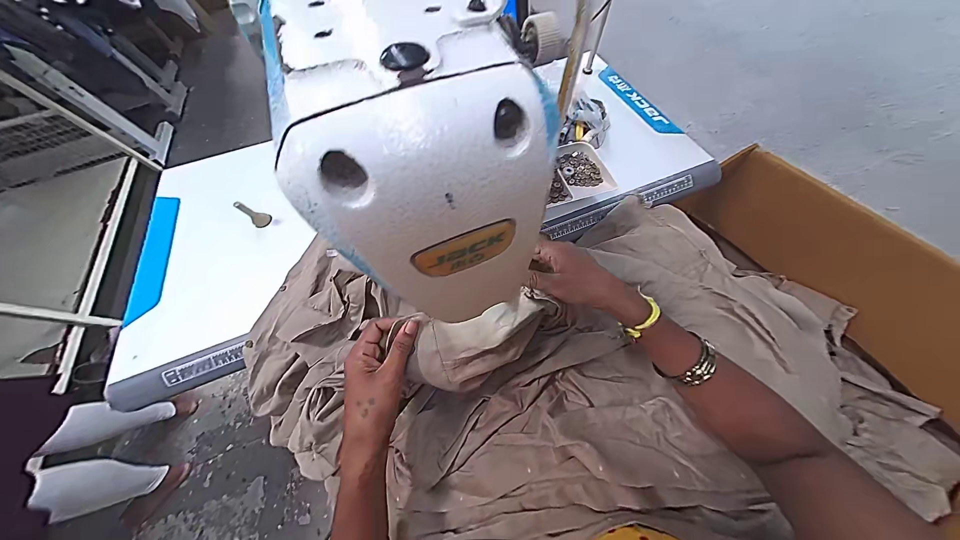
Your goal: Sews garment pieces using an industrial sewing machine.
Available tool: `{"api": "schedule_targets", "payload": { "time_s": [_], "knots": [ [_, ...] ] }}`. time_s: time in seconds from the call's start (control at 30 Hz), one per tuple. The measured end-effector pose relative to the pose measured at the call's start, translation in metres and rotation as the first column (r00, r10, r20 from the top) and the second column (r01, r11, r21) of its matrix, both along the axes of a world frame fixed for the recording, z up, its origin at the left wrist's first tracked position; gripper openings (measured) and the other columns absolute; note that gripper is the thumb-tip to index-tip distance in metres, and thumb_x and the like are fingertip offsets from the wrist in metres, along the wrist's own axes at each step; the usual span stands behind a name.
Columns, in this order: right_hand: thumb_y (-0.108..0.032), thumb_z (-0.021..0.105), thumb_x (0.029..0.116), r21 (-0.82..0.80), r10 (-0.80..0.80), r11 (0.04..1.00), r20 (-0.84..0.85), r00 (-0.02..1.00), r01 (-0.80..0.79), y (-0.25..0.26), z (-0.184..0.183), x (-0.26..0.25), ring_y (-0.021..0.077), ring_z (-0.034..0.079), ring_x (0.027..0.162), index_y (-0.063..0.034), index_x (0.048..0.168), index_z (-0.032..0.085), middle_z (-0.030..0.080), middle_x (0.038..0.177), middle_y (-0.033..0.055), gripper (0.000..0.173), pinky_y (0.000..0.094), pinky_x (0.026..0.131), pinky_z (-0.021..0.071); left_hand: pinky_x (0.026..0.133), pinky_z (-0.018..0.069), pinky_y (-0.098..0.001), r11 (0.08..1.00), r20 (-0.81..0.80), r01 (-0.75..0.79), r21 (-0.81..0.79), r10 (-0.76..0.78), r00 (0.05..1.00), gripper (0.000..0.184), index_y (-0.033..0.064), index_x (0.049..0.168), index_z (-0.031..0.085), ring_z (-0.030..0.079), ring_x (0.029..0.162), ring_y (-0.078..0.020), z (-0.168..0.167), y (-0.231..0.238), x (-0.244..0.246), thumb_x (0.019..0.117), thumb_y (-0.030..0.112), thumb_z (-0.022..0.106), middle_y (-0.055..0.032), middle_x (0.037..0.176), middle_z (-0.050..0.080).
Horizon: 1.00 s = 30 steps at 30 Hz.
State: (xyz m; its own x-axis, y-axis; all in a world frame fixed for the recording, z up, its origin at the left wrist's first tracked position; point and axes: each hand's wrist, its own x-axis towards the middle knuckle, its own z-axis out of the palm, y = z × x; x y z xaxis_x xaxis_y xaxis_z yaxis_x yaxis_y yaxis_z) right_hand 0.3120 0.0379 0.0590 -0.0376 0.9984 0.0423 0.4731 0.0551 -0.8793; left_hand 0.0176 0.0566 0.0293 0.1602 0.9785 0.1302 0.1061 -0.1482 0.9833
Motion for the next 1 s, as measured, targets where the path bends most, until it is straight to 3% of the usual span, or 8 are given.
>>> {"api": "schedule_targets", "payload": {
  "time_s": [0.13, 0.27, 0.37, 0.53, 0.67, 0.87, 0.93, 1.0],
  "knots": [
    [-0.011, 0.061, 0.1004, 0.442, -0.387, 0.880, 0.458, 0.800, 0.173, 0.026, -0.019, 0.042, 0.0344, 0.071, 0.097, -0.0045, 0.107, 0.077, 0.073, 0.104, 0.0173, 0.018, 0.0524, 0.082, 0.0570, 0.062, 0.0538, -0.0153, 1.000, 0.016, -0.009, -0.005, 0.010, 1.000, 0.007, 0.0060, 0.099, 0.065, 0.063, 0.068, -0.0004, -0.008, -0.003, 0.002, 0.0984, 0.011, 0.060, 0.0060, 0.079, 0.066],
    [-0.019, 0.065, 0.1009, 0.421, -0.374, 0.902, 0.662, 0.650, 0.091, 0.050, -0.029, 0.051, 0.0384, 0.065, 0.102, -0.0052, 0.117, 0.073, 0.065, 0.111, 0.0185, 0.023, 0.0495, 0.072, 0.0564, 0.063, 0.0534, -0.0152, 1.000, 0.017, -0.010, 0.001, 0.010, 1.000, 0.007, 0.0064, 0.100, 0.064, 0.062, 0.068, 0.0001, -0.012, -0.003, 0.002, 0.0987, 0.010, 0.059, 0.0068, 0.079, 0.065],
    [-0.006, 0.059, 0.1001, 0.389, -0.313, 0.921, 0.740, 0.596, 0.002, 0.058, -0.034, 0.052, 0.0408, 0.062, 0.107, -0.0046, 0.115, 0.072, 0.064, 0.112, 0.0189, 0.020, 0.0486, 0.072, 0.0555, 0.064, 0.0529, -0.0147, 1.000, 0.011, 0.010, 0.018, -0.010, 1.000, 0.006, 0.0065, 0.101, 0.063, 0.062, 0.069, 0.0007, -0.014, -0.003, -0.001, 0.0986, 0.011, 0.059, 0.0073, 0.081, 0.064],
    [-0.012, 0.064, 0.0977, 0.598, -0.371, 0.800, 0.545, 0.752, -0.039, 0.056, -0.044, 0.068, 0.0374, 0.067, 0.101, -0.0034, 0.099, 0.075, 0.070, 0.103, 0.0176, 0.014, 0.0479, 0.078, 0.0562, 0.066, 0.0540, -0.0159, 1.000, 0.052, 0.019, -0.019, -0.018, 0.998, 0.006, 0.0058, 0.102, 0.062, 0.063, 0.070, -0.0007, -0.017, -0.005, 0.002, 0.0984, 0.009, 0.059, 0.0063, 0.081, 0.065],
    [-0.016, 0.070, 0.0947, 0.579, -0.303, 0.815, 0.390, 0.869, 0.024, 0.054, -0.040, 0.080, 0.0348, 0.067, 0.098, -0.0014, 0.097, 0.075, 0.070, 0.102, 0.0196, 0.015, 0.0483, 0.085, 0.0544, 0.068, 0.0551, -0.0170, 0.998, 0.069, 0.033, -0.047, -0.030, 0.997, 0.006, 0.0049, 0.104, 0.061, 0.064, 0.073, -0.0018, -0.018, -0.004, 0.001, 0.0996, 0.009, 0.058, 0.0050, 0.084, 0.066],
    [-0.016, 0.069, 0.0960, 0.431, -0.293, 0.877, 0.122, 0.948, 0.215, 0.038, -0.002, 0.056, 0.0011, 0.060, 0.066, -0.0026, 0.097, 0.069, 0.067, 0.081, 0.0004, 0.014, 0.0196, 0.063, 0.0507, 0.076, 0.0566, -0.0191, 0.997, 0.120, 0.031, -0.067, -0.023, 0.992, 0.017, 0.0029, 0.117, 0.060, 0.066, 0.084, -0.0011, -0.011, -0.005, 0.008, 0.1038, 0.012, 0.052, 0.0055, 0.095, 0.068],
    [-0.015, 0.071, 0.0926, 0.449, -0.253, 0.877, 0.129, 0.959, 0.171, 0.032, 0.012, 0.036, 0.0013, 0.062, 0.065, -0.0028, 0.095, 0.070, 0.069, 0.078, 0.0000, 0.013, 0.0211, 0.062, 0.0528, 0.079, 0.0582, -0.0209, 0.991, 0.097, 0.122, 0.061, -0.127, 0.987, 0.014, 0.0036, 0.106, 0.065, 0.067, 0.087, -0.0002, -0.010, -0.021, 0.013, 0.1007, 0.014, 0.058, 0.0065, 0.094, 0.070],
    [-0.011, 0.074, 0.0876, 0.569, -0.222, 0.821, 0.251, 0.942, 0.042, 0.020, 0.019, 0.011, 0.0115, 0.067, 0.066, -0.0016, 0.087, 0.070, 0.071, 0.077, 0.0061, 0.010, 0.0318, 0.062, 0.0547, 0.082, 0.0547, -0.0184, 0.827, -0.017, 0.488, 0.278, -0.504, 0.864, 0.028, 0.0160, 0.091, 0.067, 0.065, 0.087, 0.0039, 0.000, -0.043, -0.002, 0.1052, 0.036, 0.054, 0.0108, 0.088, 0.070]
  ]
}}
